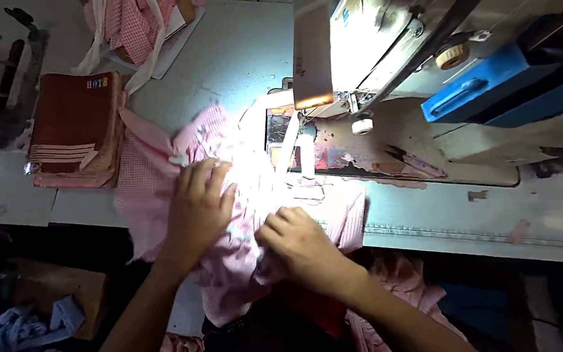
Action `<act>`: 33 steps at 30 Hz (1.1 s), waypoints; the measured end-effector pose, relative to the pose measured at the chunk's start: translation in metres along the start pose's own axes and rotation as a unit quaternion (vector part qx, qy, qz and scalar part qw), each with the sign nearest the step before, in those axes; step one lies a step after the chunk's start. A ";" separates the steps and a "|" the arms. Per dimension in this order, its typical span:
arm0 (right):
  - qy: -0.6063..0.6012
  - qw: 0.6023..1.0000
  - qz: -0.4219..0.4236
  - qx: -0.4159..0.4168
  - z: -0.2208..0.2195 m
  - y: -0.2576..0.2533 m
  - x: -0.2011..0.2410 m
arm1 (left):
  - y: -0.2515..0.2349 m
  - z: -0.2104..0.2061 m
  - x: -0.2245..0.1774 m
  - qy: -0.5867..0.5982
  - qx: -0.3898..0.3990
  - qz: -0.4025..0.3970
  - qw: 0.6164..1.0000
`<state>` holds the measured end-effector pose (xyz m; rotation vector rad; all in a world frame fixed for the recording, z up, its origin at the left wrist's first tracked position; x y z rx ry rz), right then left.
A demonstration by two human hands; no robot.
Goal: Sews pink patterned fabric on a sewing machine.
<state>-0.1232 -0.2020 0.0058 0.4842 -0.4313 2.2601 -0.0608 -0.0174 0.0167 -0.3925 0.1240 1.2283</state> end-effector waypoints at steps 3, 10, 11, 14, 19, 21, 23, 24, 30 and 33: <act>-0.131 0.964 0.013 0.230 -0.002 0.038 0.040 | -0.003 -0.010 0.008 -0.012 0.058 -0.019 0.998; -0.350 0.935 -0.062 -0.011 0.016 0.022 0.001 | -0.014 -0.056 -0.074 0.158 0.099 -0.263 0.947; -0.375 0.908 -0.127 -0.138 0.015 0.013 -0.014 | -0.026 -0.060 -0.071 0.210 0.103 -0.264 0.936; -0.255 0.885 -0.195 -0.337 0.011 0.011 -0.044 | -0.060 -0.061 -0.057 0.334 0.082 -0.238 0.908; -0.066 0.927 -0.215 -0.302 0.014 0.014 -0.053 | -0.075 -0.057 -0.039 0.312 0.100 -0.266 0.907; -0.012 0.934 -0.235 -0.267 0.016 0.013 -0.055 | -0.078 -0.060 -0.035 0.279 0.084 -0.282 0.914; 0.016 0.945 -0.251 -0.211 0.022 0.008 -0.051 | -0.083 -0.063 -0.034 0.272 0.048 -0.274 0.921; 0.025 0.950 -0.249 -0.185 0.026 0.004 -0.048 | -0.086 -0.065 -0.036 0.266 0.035 -0.269 0.925; 0.048 0.960 -0.188 -0.201 0.016 -0.010 -0.063 | -0.109 -0.066 -0.027 0.237 0.006 -0.225 0.945; 0.071 0.963 -0.197 -0.170 0.019 -0.007 -0.069 | -0.114 -0.059 -0.011 0.275 0.075 -0.221 0.933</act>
Point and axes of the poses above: each hand's wrist, its own y-axis away from the middle knuckle, its own z-axis out of the back of the hand, x = y × z, the point moved 4 cm from there along -y, towards the middle knuckle, and after that the axes turned 1 degree about -y, right-handed, at the moved point
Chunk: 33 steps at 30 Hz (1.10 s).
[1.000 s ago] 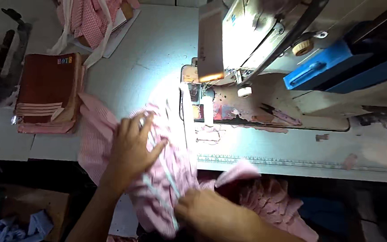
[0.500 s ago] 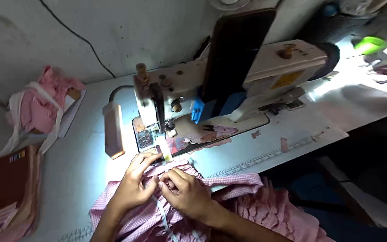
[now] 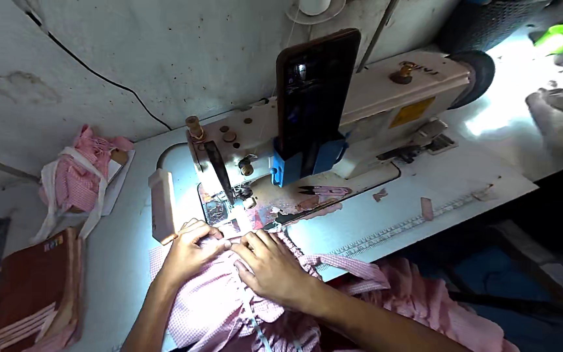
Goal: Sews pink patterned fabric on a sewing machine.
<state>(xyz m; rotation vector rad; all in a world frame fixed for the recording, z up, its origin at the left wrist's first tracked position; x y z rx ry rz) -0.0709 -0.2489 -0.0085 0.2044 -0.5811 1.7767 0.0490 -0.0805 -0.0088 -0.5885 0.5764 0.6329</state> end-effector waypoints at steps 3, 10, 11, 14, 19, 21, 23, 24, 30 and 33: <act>-0.010 0.999 -0.042 0.025 0.008 -0.003 -0.004 | 0.005 -0.003 -0.001 0.010 0.015 -0.002 1.000; 0.003 0.998 0.000 -0.060 -0.001 -0.011 -0.005 | -0.011 -0.016 -0.006 0.000 -0.081 0.070 0.994; 0.004 0.999 0.012 -0.047 0.000 -0.010 -0.008 | -0.011 -0.016 -0.006 -0.003 -0.088 0.079 0.993; 0.014 1.000 0.025 -0.009 0.007 -0.006 -0.017 | -0.014 -0.021 -0.006 -0.043 -0.084 0.087 0.992; 0.047 0.999 0.005 0.013 0.009 -0.007 -0.019 | -0.018 -0.025 -0.012 -0.091 -0.107 0.066 0.988; 0.049 0.999 0.001 0.018 0.009 -0.008 -0.019 | -0.018 -0.025 -0.012 -0.095 -0.108 0.052 0.988; 0.048 0.999 0.000 0.019 0.008 -0.009 -0.020 | -0.016 -0.026 -0.012 -0.119 -0.098 0.042 0.987; 0.047 0.999 0.001 0.017 0.008 -0.010 -0.020 | -0.015 -0.027 -0.014 -0.131 -0.096 0.039 0.986; 0.039 0.999 0.017 0.014 0.009 -0.015 -0.026 | -0.014 -0.027 -0.017 -0.152 -0.102 0.052 0.982; 0.036 0.999 0.021 0.020 0.010 -0.017 -0.029 | -0.015 -0.027 -0.017 -0.145 -0.113 0.057 0.981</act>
Point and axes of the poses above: each hand's wrist, its own y-axis away from the middle knuckle, its own z-axis out of the back of the hand, x = y × z, the point moved 4 cm from there along -y, towards the middle knuckle, and after that the axes turned 1 degree about -y, right-handed, at the moved point
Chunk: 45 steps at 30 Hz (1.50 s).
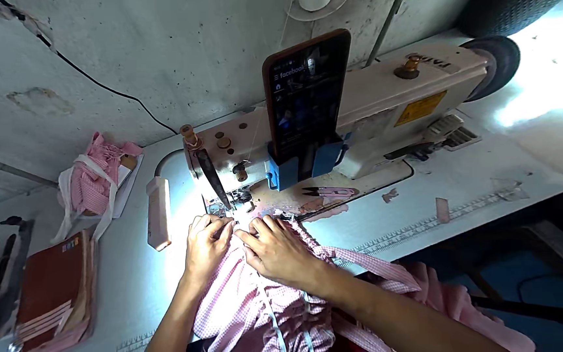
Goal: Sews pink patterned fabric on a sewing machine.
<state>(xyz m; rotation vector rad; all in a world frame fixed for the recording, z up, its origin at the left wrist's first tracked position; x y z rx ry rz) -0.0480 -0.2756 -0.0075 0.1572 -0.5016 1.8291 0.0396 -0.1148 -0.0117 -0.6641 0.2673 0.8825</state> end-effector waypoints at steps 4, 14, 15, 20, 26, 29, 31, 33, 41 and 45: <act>-0.008 1.000 0.000 -0.012 0.000 0.001 -0.002 | -0.001 0.000 0.000 0.000 -0.003 -0.004 1.000; -0.006 1.000 -0.005 -0.017 0.002 0.004 -0.002 | 0.002 0.002 0.004 0.038 0.028 0.002 0.999; -0.006 1.000 -0.004 -0.016 0.002 0.004 -0.002 | 0.002 0.002 0.003 0.040 0.024 0.007 0.999; -0.010 1.000 -0.008 -0.003 0.001 0.001 -0.004 | 0.000 0.001 0.003 0.041 0.018 0.008 0.999; -0.007 1.000 -0.018 -0.006 0.000 -0.006 -0.008 | -0.008 -0.003 0.005 0.021 0.024 0.015 0.999; -0.003 1.000 -0.021 -0.009 0.001 -0.006 -0.008 | -0.010 -0.004 0.005 0.018 0.028 0.004 0.999; -0.002 1.000 -0.021 -0.011 0.001 -0.006 -0.007 | -0.009 -0.004 0.005 0.016 0.034 0.001 0.999; -0.006 1.000 -0.021 -0.018 0.001 -0.006 -0.008 | -0.009 -0.004 0.005 0.011 0.035 -0.003 0.999; -0.015 1.000 -0.020 -0.018 -0.001 -0.008 -0.010 | -0.009 -0.007 0.007 0.002 0.047 -0.009 0.999; -0.016 1.000 -0.021 -0.014 -0.001 -0.007 -0.010 | -0.009 -0.006 0.007 0.006 0.049 -0.011 0.999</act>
Point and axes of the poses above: each hand's wrist, its own y-axis away from the middle knuckle, its own z-axis out of the back of the hand, x = y × z, the point moved 4 cm from there along -y, towards the middle knuckle, and after that the axes turned 1 degree about -y, right-handed, at the moved point
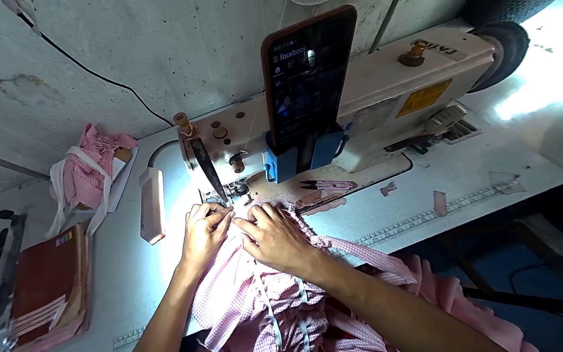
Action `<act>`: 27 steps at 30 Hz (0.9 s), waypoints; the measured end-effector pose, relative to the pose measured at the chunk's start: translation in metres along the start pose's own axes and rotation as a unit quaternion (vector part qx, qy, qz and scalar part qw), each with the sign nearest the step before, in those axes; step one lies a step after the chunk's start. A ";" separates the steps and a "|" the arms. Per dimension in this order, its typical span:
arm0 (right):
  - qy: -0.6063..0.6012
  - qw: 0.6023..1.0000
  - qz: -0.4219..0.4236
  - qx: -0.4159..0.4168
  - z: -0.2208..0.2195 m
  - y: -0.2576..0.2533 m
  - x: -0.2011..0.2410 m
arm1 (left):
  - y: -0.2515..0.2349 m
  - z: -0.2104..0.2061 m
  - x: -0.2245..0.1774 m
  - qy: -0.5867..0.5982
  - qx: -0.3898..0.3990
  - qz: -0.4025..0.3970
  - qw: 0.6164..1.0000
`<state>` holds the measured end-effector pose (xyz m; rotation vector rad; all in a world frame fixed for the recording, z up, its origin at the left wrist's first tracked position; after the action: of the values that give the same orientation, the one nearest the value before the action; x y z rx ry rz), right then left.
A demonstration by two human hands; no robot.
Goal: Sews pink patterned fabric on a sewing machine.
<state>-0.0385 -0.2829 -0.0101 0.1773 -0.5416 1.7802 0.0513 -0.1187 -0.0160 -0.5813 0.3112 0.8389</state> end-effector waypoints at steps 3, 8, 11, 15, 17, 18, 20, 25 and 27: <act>0.001 1.000 0.001 -0.005 0.001 0.001 0.000 | 0.000 0.000 0.000 0.002 -0.001 0.001 1.000; -0.002 1.000 -0.004 -0.002 0.000 0.001 0.000 | 0.001 0.000 0.000 0.001 -0.003 -0.003 1.000; -0.003 1.000 -0.003 -0.005 0.000 0.000 0.001 | 0.001 0.000 0.001 -0.004 -0.002 0.000 1.000; 0.000 1.000 -0.005 -0.002 0.000 0.001 0.000 | 0.002 0.000 0.001 -0.007 0.016 -0.004 1.000; -0.003 1.000 -0.005 -0.004 0.000 0.001 0.000 | 0.002 0.002 0.001 -0.013 0.037 -0.003 0.999; -0.005 1.000 -0.006 -0.003 0.000 0.001 0.000 | 0.003 0.003 0.001 -0.016 0.045 -0.002 0.999; -0.005 1.000 -0.007 0.000 0.000 0.001 0.001 | 0.007 0.004 0.001 -0.023 0.038 -0.016 0.999; 0.000 1.000 -0.005 -0.011 0.000 0.001 0.001 | 0.010 0.005 -0.003 -0.030 -0.013 -0.116 0.993; 0.005 1.000 -0.004 -0.008 0.000 0.001 0.001 | 0.009 0.005 -0.002 -0.022 -0.001 -0.126 0.992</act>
<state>-0.0401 -0.2826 -0.0100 0.1605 -0.5471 1.7671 0.0435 -0.1124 -0.0141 -0.5904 0.1913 0.6069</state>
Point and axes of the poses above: each hand's wrist, its own y-axis away from the middle knuckle, its own z-axis out of the back of the hand, x = y × z, the point moved 4 cm from there along -y, towards the middle knuckle, and after that the axes turned 1 degree about -y, right-handed, at the moved point
